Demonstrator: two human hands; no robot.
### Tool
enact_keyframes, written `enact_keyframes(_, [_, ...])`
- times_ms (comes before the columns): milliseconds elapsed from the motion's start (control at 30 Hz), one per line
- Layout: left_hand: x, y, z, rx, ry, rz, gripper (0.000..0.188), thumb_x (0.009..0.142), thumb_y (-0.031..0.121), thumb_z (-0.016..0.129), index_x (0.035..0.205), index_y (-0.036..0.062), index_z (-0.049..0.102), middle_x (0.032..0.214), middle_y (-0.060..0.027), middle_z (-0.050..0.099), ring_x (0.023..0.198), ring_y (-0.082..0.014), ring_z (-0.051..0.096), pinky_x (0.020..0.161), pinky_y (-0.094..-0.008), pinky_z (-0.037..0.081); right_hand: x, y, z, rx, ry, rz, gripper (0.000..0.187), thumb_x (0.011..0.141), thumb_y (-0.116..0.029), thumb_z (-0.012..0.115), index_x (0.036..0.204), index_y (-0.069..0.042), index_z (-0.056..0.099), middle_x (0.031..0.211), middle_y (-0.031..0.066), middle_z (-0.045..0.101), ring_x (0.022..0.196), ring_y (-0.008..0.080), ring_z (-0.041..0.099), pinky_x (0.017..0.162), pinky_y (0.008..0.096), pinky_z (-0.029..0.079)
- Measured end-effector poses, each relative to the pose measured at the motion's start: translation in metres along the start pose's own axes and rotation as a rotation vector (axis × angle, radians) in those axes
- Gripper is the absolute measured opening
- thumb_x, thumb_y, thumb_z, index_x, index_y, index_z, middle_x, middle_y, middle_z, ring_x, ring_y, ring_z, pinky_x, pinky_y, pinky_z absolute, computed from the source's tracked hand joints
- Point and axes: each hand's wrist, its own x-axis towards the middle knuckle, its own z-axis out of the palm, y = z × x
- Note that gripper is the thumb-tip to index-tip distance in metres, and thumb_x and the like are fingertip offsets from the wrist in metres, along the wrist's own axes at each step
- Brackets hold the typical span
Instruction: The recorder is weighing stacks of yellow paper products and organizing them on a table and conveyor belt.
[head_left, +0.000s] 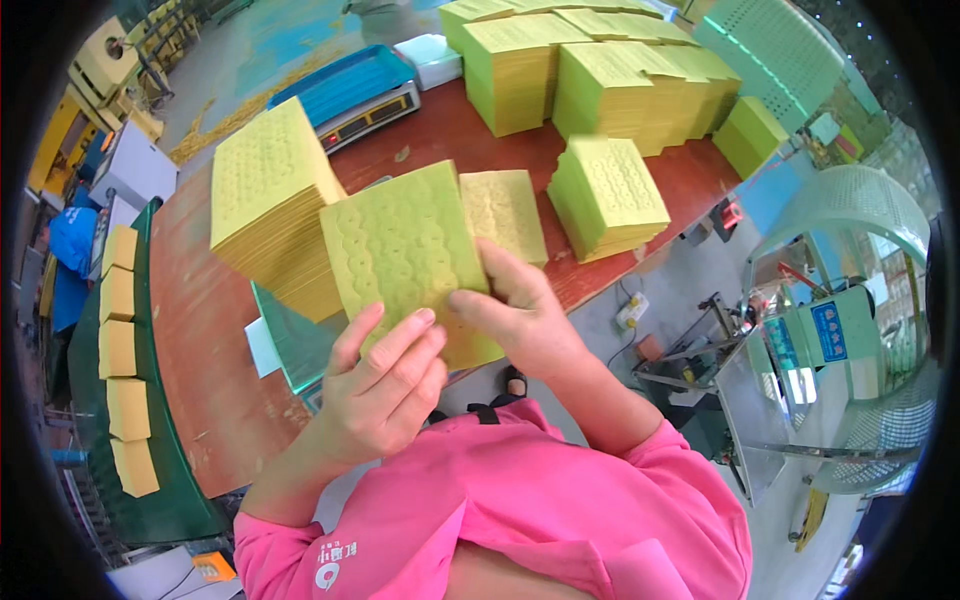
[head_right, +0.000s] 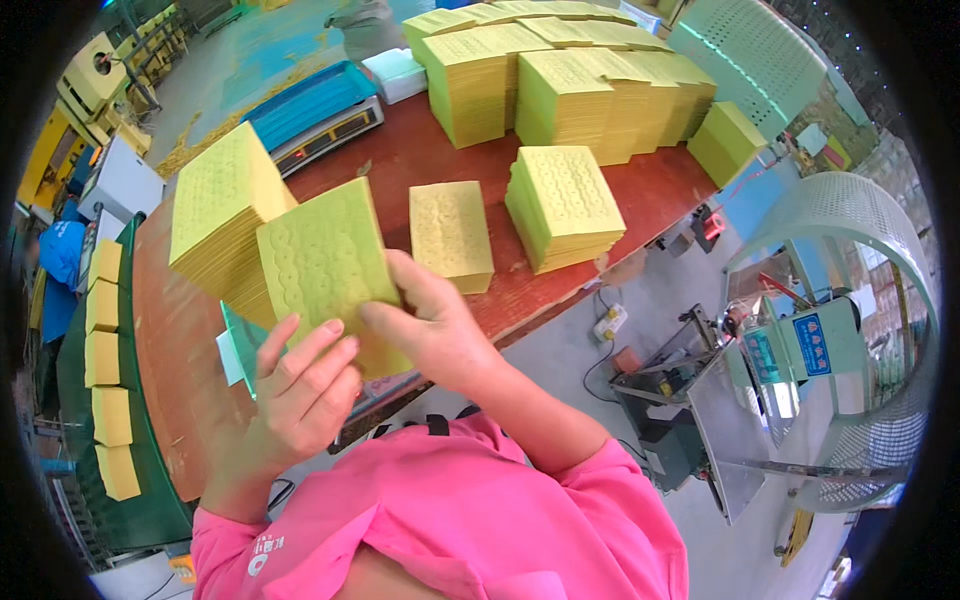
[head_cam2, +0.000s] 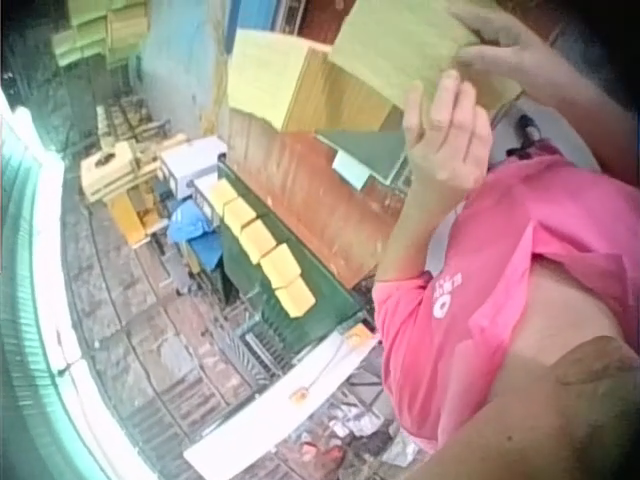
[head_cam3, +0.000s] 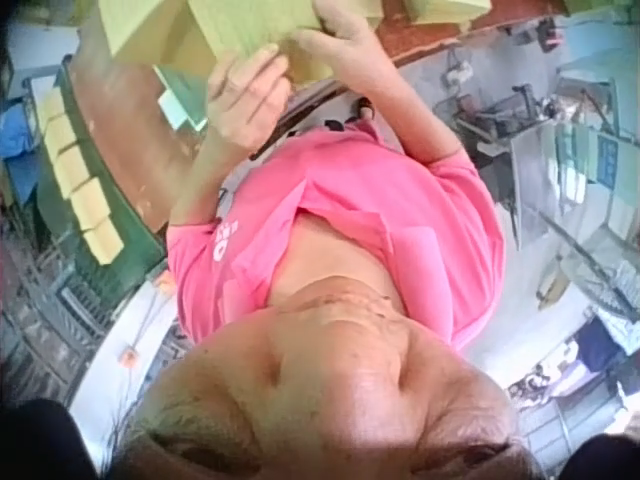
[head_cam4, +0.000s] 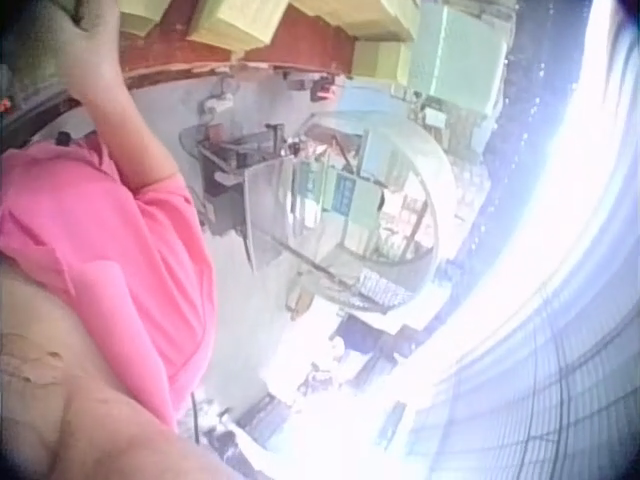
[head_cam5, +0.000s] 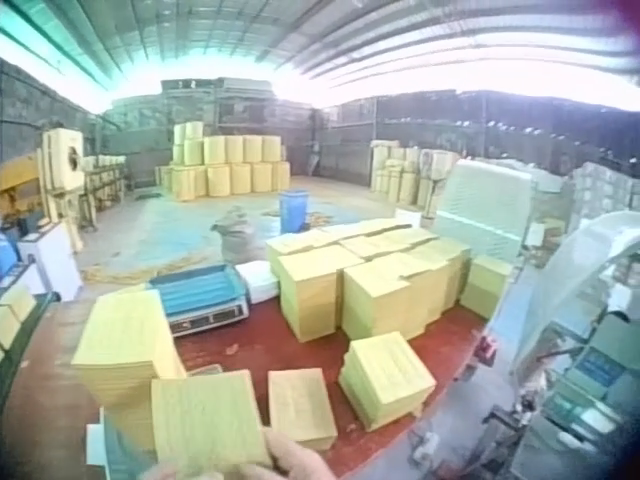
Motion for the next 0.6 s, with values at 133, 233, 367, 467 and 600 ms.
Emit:
enact_keyframes(133, [0.032, 0.009, 0.042, -0.316, 0.18, -0.202, 0.028, 0.086, 0.023, 0.069, 0.107, 0.0051, 0.064, 0.126, -0.0157, 0.06, 0.118, -0.0327, 0.057, 0.1, -0.0485, 0.043, -0.02, -0.02, -0.088, -0.215, 0.437, -0.176, 0.042, 0.088, 0.001, 0.059, 0.13, 0.0, 0.053, 0.112, 0.0034, 0.065, 0.099, 0.0114, 0.061, 0.085, 0.0273, 0.05])
enact_keyframes(233, [0.052, 0.012, 0.064, -0.397, 0.173, -0.247, 0.033, 0.087, 0.024, 0.07, 0.111, 0.0029, 0.063, 0.127, -0.0178, 0.058, 0.116, -0.0372, 0.057, 0.096, -0.0469, 0.045, -0.022, -0.064, -0.171, -0.304, 0.535, -0.12, 0.046, 0.087, 0.004, 0.057, 0.132, 0.001, 0.052, 0.114, 0.0079, 0.065, 0.1, 0.0151, 0.063, 0.087, 0.0286, 0.05])
enact_keyframes(367, [0.072, 0.021, 0.089, -0.448, 0.13, -0.294, 0.026, 0.087, 0.018, 0.068, 0.107, 0.0008, 0.064, 0.121, -0.0178, 0.061, 0.113, -0.0372, 0.059, 0.094, -0.0446, 0.047, -0.012, -0.068, -0.252, -0.236, 0.539, -0.066, 0.047, 0.087, 0.003, 0.058, 0.133, 0.004, 0.051, 0.116, 0.0124, 0.064, 0.1, 0.0188, 0.063, 0.09, 0.0324, 0.05])
enact_keyframes(467, [0.073, 0.026, 0.097, -0.44, 0.135, -0.359, 0.023, 0.088, 0.013, 0.067, 0.106, 0.0002, 0.064, 0.119, -0.0174, 0.063, 0.112, -0.0367, 0.06, 0.094, -0.0437, 0.047, 0.003, -0.064, -0.278, -0.287, 0.472, 0.015, 0.047, 0.087, 0.003, 0.058, 0.133, 0.004, 0.051, 0.117, 0.0128, 0.064, 0.103, 0.019, 0.062, 0.092, 0.0349, 0.049])
enact_keyframes(600, [0.053, 0.028, 0.093, -0.376, 0.212, -0.579, 0.021, 0.089, 0.009, 0.063, 0.107, -0.0011, 0.063, 0.117, -0.0176, 0.064, 0.111, -0.0354, 0.061, 0.096, -0.042, 0.047, 0.018, -0.049, -0.291, -0.277, 0.397, 0.092, 0.047, 0.085, 0.004, 0.057, 0.132, 0.004, 0.052, 0.118, 0.0124, 0.064, 0.105, 0.0192, 0.061, 0.093, 0.0345, 0.048])
